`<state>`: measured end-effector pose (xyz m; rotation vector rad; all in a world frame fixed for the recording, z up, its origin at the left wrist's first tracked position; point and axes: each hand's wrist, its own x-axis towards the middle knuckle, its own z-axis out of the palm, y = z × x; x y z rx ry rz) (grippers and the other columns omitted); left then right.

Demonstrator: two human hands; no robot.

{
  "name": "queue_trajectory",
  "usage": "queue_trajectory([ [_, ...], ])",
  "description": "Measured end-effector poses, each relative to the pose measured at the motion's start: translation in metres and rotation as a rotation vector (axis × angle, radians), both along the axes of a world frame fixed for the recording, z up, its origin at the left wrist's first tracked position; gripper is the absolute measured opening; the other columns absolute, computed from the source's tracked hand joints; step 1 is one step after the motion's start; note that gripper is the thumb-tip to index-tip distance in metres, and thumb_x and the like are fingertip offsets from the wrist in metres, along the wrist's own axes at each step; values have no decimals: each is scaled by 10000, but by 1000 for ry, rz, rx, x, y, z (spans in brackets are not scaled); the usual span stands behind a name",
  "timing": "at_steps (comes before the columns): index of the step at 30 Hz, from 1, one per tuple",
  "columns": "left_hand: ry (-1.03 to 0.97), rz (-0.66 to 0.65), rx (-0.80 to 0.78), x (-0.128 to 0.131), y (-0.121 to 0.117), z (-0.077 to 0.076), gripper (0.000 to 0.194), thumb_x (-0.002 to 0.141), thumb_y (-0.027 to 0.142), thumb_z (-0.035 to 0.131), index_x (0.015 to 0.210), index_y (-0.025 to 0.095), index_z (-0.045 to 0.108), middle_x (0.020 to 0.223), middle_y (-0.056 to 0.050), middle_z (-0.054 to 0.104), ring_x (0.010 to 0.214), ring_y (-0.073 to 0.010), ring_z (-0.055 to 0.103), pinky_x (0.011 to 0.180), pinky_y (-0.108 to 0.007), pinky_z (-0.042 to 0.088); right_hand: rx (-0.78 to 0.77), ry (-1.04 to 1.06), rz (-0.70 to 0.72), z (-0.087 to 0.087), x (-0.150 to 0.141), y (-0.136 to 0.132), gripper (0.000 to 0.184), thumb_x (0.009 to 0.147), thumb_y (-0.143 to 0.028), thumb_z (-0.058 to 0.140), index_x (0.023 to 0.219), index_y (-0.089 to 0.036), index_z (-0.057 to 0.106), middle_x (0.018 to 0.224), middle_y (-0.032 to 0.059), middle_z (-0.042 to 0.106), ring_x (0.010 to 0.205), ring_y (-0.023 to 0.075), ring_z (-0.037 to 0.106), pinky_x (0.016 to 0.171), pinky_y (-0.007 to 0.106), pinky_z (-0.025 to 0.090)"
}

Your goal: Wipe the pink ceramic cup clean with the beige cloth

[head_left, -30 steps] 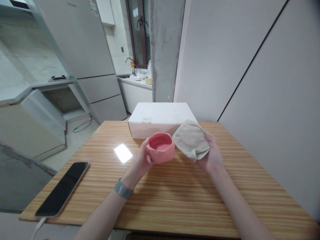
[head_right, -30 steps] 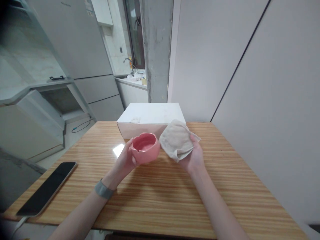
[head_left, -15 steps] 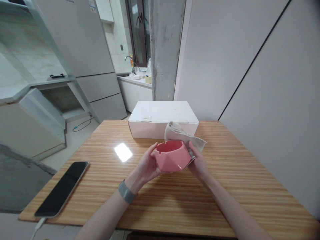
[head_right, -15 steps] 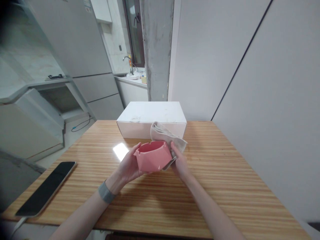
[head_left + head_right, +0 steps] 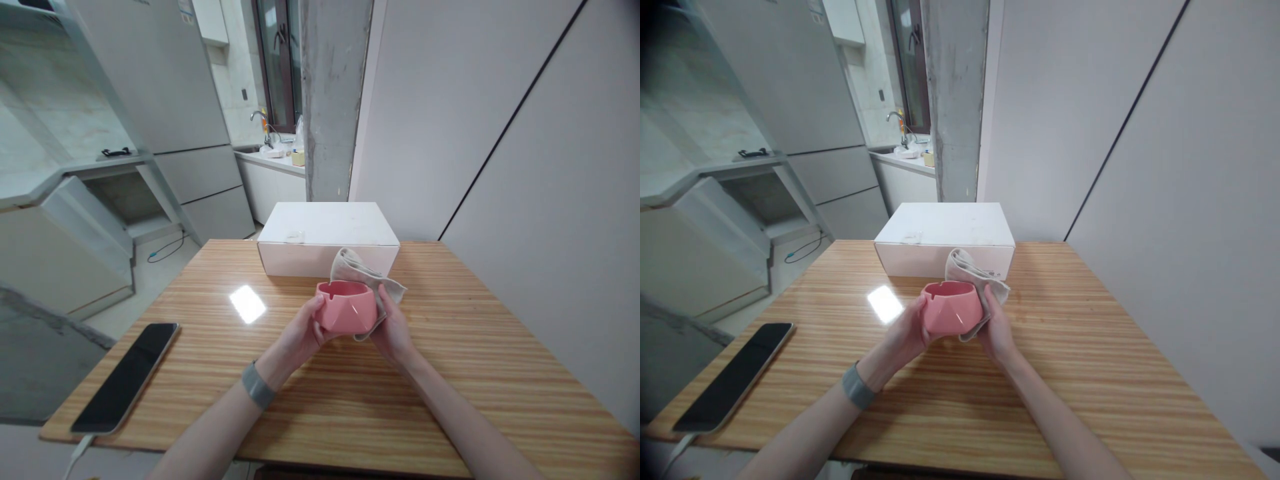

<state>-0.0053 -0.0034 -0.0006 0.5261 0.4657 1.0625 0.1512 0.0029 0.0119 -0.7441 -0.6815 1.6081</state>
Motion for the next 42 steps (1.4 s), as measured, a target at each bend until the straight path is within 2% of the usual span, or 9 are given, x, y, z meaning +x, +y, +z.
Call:
queue_trajectory([
  [4,73,59,26,2,-1,-1,380,787,339,707,1118,168,634,1055,-77,705,878,-175,665,704,-255,578,79,-11,-49,-5,-2,3,397,746,-567,665,950,-231,727,1059,30,763,1199,289,592,1033,422,452],
  [10,216,222,97,7,-5,9,481,702,287,785,1124,152,596,1060,-82,684,842,-157,650,644,-204,527,133,-91,-194,-28,2,11,351,749,-532,691,986,-275,722,1121,-20,740,1226,256,570,1101,399,385],
  [15,290,335,121,9,-6,8,631,637,218,829,1193,177,535,1181,-107,636,977,-196,631,727,-240,527,233,-232,-292,-38,6,14,341,778,-482,684,1063,-297,698,1194,-22,704,1257,229,543,1143,381,316],
  [18,264,287,112,10,-7,7,645,641,200,828,1207,203,517,1232,-102,619,1051,-219,615,775,-270,531,242,-282,-317,-38,8,17,360,776,-502,668,1059,-282,700,1177,-4,712,1266,244,534,1138,395,324],
  [21,119,121,48,10,-6,9,489,774,391,720,1182,185,548,1230,-114,627,1078,-242,615,779,-302,543,215,-289,-328,-35,11,19,376,792,-525,634,1056,-266,700,1134,4,731,1273,257,527,1121,416,350],
  [24,89,-76,-32,8,-5,9,496,881,543,527,1219,180,545,1178,-135,655,1023,-263,651,739,-360,566,183,-254,-335,-29,15,19,358,803,-520,626,1043,-265,703,1105,-3,743,1262,253,540,1118,413,359],
  [31,132,-287,-26,-3,-1,-4,479,894,474,534,1239,143,566,1130,-156,684,889,-279,695,679,-395,589,83,-77,-167,-5,9,11,368,804,-558,612,978,-254,723,1047,3,764,1232,263,572,1103,416,395],
  [38,169,-129,-28,-5,2,-9,398,813,367,669,1146,153,634,1094,-103,694,865,-203,669,737,-315,570,81,-35,-143,4,5,8,439,784,-588,614,974,-209,725,1026,49,769,1216,286,585,1085,430,421],
  [42,249,-35,53,-2,-1,-1,495,746,344,737,1190,202,571,1131,-89,658,851,-200,650,617,-277,560,70,-73,-167,-3,9,11,394,774,-564,646,949,-220,726,1018,36,772,1195,281,601,1067,428,439],
])
